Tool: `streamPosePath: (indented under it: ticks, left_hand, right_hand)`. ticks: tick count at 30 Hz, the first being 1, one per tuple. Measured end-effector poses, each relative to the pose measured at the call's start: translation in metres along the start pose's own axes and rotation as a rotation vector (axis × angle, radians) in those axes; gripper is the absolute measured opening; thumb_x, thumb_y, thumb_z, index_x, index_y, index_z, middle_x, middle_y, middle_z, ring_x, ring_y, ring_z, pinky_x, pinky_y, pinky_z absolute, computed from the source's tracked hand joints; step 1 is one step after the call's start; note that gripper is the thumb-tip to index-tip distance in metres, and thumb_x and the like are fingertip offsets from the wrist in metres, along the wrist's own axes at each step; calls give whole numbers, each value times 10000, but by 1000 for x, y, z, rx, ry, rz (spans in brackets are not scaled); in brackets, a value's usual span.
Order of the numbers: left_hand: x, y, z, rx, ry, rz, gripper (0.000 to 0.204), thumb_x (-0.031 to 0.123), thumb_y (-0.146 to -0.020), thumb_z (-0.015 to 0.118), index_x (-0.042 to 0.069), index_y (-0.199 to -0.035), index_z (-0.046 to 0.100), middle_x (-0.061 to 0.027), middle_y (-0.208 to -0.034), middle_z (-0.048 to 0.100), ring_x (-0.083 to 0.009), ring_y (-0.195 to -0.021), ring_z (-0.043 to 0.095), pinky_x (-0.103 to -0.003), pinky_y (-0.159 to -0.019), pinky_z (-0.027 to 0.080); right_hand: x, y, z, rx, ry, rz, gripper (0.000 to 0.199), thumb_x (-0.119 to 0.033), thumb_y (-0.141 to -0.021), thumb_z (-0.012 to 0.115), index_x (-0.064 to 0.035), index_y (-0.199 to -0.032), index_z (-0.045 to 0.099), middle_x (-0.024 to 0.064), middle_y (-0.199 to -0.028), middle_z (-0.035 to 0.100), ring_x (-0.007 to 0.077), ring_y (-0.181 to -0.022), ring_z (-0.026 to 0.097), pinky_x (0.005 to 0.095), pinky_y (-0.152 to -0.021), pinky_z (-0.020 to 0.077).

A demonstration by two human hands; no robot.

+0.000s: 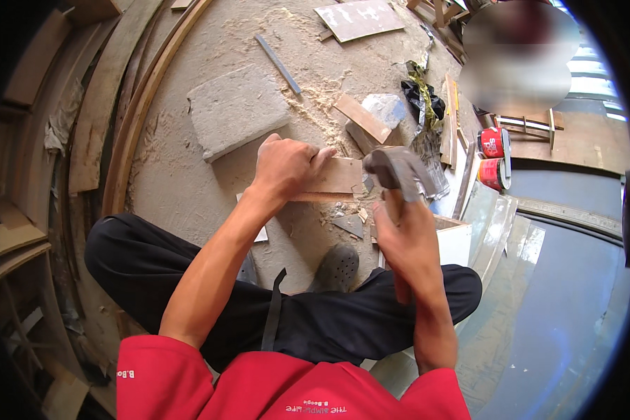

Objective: The person assembles a small wooden box by hand, using a hammer to drive nails into the joints. They repeatedly align the wooden pieces, tap them together, and inspect the structure before continuing to secure the sides.

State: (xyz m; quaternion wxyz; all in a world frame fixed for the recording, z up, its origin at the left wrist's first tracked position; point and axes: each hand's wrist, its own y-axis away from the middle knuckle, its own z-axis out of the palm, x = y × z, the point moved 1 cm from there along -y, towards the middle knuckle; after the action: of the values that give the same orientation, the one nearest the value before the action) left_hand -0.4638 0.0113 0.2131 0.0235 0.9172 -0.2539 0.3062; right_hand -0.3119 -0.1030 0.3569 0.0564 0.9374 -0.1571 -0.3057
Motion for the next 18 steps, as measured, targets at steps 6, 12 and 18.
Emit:
streamPosePath:
  ticks: [6, 12, 18]
  left_hand:
    - [-1, -2, 3, 13, 24, 17, 472, 469, -953, 606, 107, -694, 763, -117, -565, 626, -332, -573, 611, -404, -711, 466]
    - [0, -3, 3, -4, -15, 12, 452, 482, -953, 598, 125, -753, 792, -125, -592, 646, -332, -598, 637, -398, -719, 479]
    - [3, -2, 2, 16, 26, 2, 473, 488, -954, 593, 115, -737, 787, -134, -590, 643, -338, -584, 632, -399, -732, 474]
  right_hand:
    - [9, 12, 12, 23, 41, -98, 335, -77, -879, 656, 44, -1177, 560, 315, -790, 636, 527, -797, 635, 560, -695, 503]
    - [-8, 2, -5, 34, 62, -118, 297, -75, -893, 626, 52, -1155, 570, 302, -769, 650, 504, -753, 645, 545, -648, 499]
    - [15, 5, 5, -141, 214, -98, 412, -59, -889, 627, -3, -1285, 528, 263, -854, 667, 476, -798, 654, 480, -739, 516]
